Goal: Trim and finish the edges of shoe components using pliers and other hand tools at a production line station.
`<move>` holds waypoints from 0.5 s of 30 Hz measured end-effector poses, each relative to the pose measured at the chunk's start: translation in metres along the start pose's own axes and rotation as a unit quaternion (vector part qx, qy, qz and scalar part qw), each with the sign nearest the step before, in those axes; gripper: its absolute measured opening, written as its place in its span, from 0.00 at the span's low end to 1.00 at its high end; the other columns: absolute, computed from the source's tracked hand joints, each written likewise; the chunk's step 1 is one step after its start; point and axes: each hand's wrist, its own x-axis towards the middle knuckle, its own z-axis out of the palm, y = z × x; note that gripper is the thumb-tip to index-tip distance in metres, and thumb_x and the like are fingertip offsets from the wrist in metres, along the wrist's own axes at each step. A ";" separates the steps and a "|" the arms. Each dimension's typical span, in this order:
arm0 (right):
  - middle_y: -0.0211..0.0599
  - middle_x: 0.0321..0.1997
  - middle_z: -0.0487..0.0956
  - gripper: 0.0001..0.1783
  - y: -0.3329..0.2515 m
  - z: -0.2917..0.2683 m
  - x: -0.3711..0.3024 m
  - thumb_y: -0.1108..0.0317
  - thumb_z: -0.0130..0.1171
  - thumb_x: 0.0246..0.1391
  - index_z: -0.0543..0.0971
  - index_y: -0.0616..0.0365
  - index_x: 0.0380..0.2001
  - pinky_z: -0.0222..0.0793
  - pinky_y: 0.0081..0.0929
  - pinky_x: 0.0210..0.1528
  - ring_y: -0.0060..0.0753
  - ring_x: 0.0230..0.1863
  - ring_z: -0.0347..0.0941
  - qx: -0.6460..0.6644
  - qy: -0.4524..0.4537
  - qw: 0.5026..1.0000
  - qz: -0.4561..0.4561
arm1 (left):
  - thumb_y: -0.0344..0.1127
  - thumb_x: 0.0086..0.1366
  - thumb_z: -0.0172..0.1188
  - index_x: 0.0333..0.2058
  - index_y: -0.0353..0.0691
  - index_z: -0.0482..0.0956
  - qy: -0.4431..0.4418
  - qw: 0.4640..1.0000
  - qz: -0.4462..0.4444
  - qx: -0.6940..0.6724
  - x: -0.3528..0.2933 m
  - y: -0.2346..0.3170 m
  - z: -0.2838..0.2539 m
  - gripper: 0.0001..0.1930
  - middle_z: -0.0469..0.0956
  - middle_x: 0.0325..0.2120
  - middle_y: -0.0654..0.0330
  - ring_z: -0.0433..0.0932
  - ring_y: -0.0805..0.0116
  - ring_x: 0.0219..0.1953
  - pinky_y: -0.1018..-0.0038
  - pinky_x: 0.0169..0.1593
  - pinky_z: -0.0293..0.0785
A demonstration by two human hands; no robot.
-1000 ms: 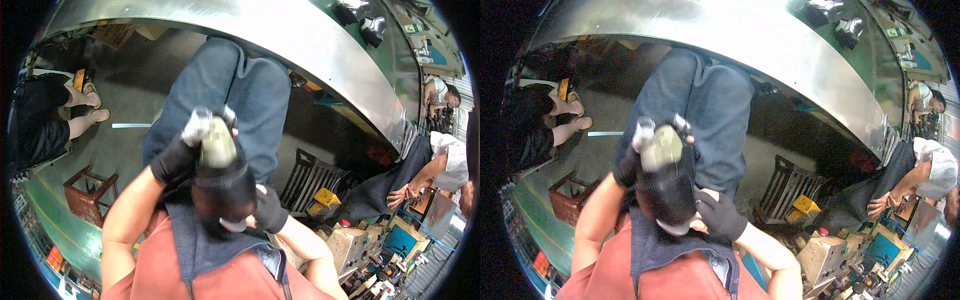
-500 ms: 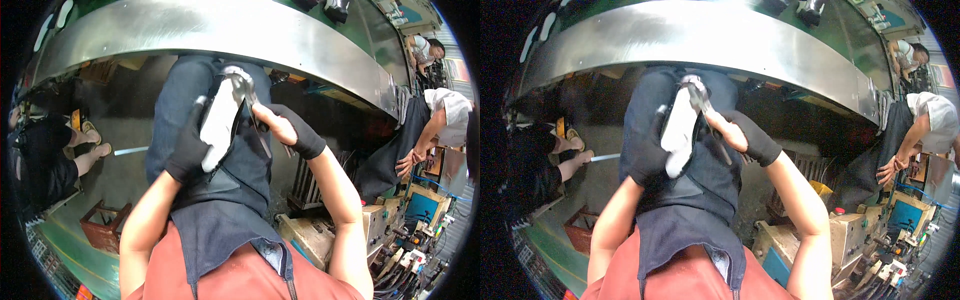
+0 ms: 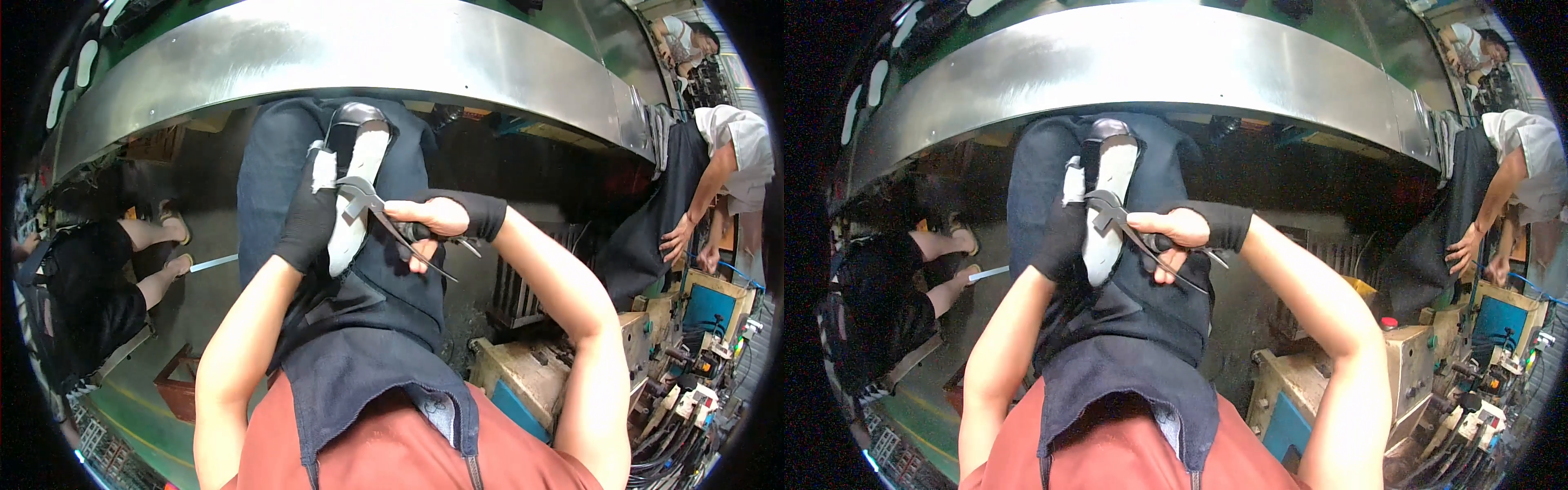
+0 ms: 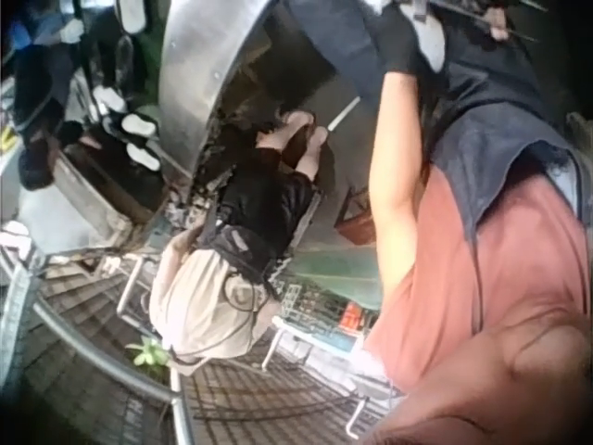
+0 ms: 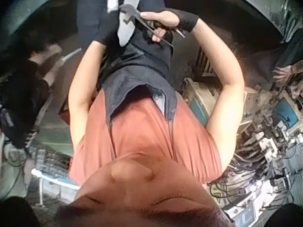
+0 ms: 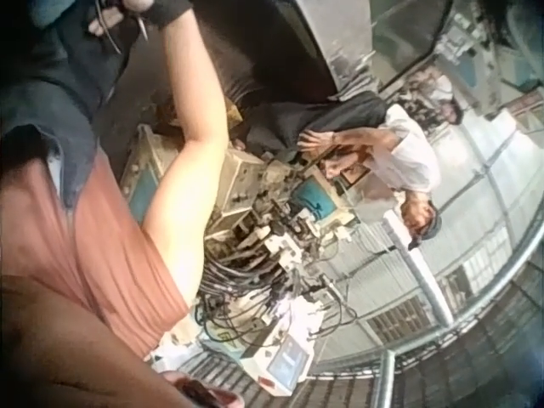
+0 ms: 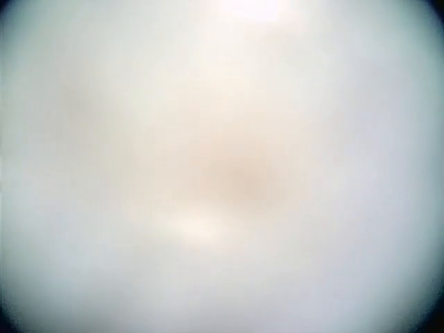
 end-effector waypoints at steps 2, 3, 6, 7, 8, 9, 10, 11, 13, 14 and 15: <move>0.40 0.23 0.81 0.33 -0.009 -0.007 -0.016 0.41 0.47 0.64 0.81 0.64 0.28 0.76 0.26 0.30 0.31 0.24 0.80 -0.260 0.094 0.954 -0.113 | 0.43 0.70 0.48 0.65 0.33 0.56 0.072 0.946 0.178 0.262 -0.010 -0.005 0.011 0.30 0.61 0.63 0.39 0.60 0.48 0.66 0.64 0.65 0.59; 0.42 0.22 0.81 0.34 -0.022 -0.012 -0.022 0.41 0.49 0.63 0.80 0.66 0.26 0.74 0.28 0.29 0.30 0.24 0.80 -0.443 0.145 0.876 -0.122 | 0.36 0.67 0.50 0.65 0.34 0.54 0.077 0.921 0.236 0.299 -0.008 0.005 0.013 0.29 0.65 0.59 0.34 0.63 0.42 0.64 0.60 0.63 0.62; 0.49 0.22 0.77 0.27 -0.059 0.018 -0.054 0.46 0.55 0.60 0.79 0.65 0.26 0.69 0.37 0.27 0.47 0.23 0.76 -0.622 0.215 0.744 -0.113 | 0.38 0.65 0.54 0.61 0.34 0.59 0.112 0.931 0.108 0.331 -0.004 0.012 0.003 0.28 0.78 0.42 0.38 0.78 0.38 0.45 0.56 0.47 0.73; 0.49 0.22 0.77 0.27 -0.061 0.033 -0.061 0.46 0.55 0.60 0.79 0.65 0.26 0.69 0.37 0.27 0.47 0.23 0.76 -0.626 0.211 0.742 -0.114 | 0.38 0.65 0.54 0.61 0.34 0.59 0.117 0.931 0.107 0.330 -0.003 0.006 -0.007 0.28 0.78 0.42 0.38 0.78 0.38 0.45 0.56 0.47 0.73; 0.50 0.23 0.76 0.25 -0.059 0.051 -0.068 0.47 0.55 0.60 0.79 0.63 0.27 0.67 0.38 0.28 0.51 0.25 0.75 -0.610 0.255 0.717 -0.221 | 0.39 0.64 0.56 0.61 0.34 0.58 0.046 0.920 0.146 0.360 -0.002 -0.002 -0.020 0.30 0.78 0.41 0.38 0.78 0.39 0.44 0.57 0.47 0.73; 0.50 0.24 0.75 0.24 -0.054 0.064 -0.070 0.49 0.56 0.59 0.79 0.62 0.27 0.66 0.39 0.28 0.54 0.26 0.73 -0.583 0.297 0.682 -0.326 | 0.40 0.63 0.58 0.61 0.33 0.58 -0.028 0.901 0.186 0.390 -0.002 0.003 -0.022 0.32 0.78 0.41 0.38 0.79 0.41 0.43 0.59 0.47 0.74; 0.51 0.25 0.75 0.22 -0.044 0.067 -0.056 0.50 0.56 0.59 0.78 0.61 0.28 0.67 0.39 0.30 0.54 0.28 0.73 -0.529 0.299 0.677 -0.417 | 0.39 0.61 0.61 0.62 0.30 0.57 -0.086 0.941 0.066 0.320 -0.017 0.005 -0.027 0.35 0.73 0.51 0.36 0.75 0.43 0.51 0.61 0.53 0.70; 0.52 0.25 0.75 0.22 -0.019 0.058 -0.029 0.50 0.55 0.60 0.78 0.61 0.29 0.67 0.39 0.30 0.52 0.26 0.73 -0.458 0.282 0.679 -0.500 | 0.38 0.61 0.61 0.62 0.29 0.55 -0.067 0.930 0.124 0.338 -0.024 -0.022 -0.032 0.36 0.69 0.55 0.37 0.71 0.46 0.55 0.62 0.56 0.68; 0.52 0.25 0.76 0.22 0.033 0.035 0.015 0.51 0.52 0.63 0.77 0.62 0.31 0.67 0.37 0.31 0.47 0.25 0.73 -0.358 0.278 0.779 -0.434 | 0.38 0.61 0.62 0.64 0.28 0.52 -0.021 0.914 0.219 0.340 -0.058 -0.043 -0.024 0.40 0.62 0.61 0.39 0.65 0.51 0.63 0.64 0.62 0.64; 0.51 0.25 0.76 0.22 0.047 0.028 0.020 0.51 0.50 0.65 0.77 0.63 0.33 0.68 0.36 0.31 0.42 0.24 0.73 -0.329 0.281 0.855 -0.284 | 0.38 0.61 0.63 0.66 0.28 0.50 0.016 0.908 0.262 0.326 -0.084 -0.027 -0.007 0.42 0.59 0.63 0.41 0.62 0.54 0.65 0.65 0.64 0.62; 0.43 0.21 0.76 0.24 0.057 0.030 0.013 0.49 0.47 0.67 0.77 0.62 0.34 0.67 0.31 0.29 0.30 0.24 0.72 -0.373 0.322 0.827 -0.272 | 0.45 0.67 0.56 0.66 0.27 0.50 0.054 0.935 0.242 0.255 -0.104 -0.028 -0.002 0.39 0.63 0.61 0.43 0.64 0.59 0.65 0.66 0.65 0.61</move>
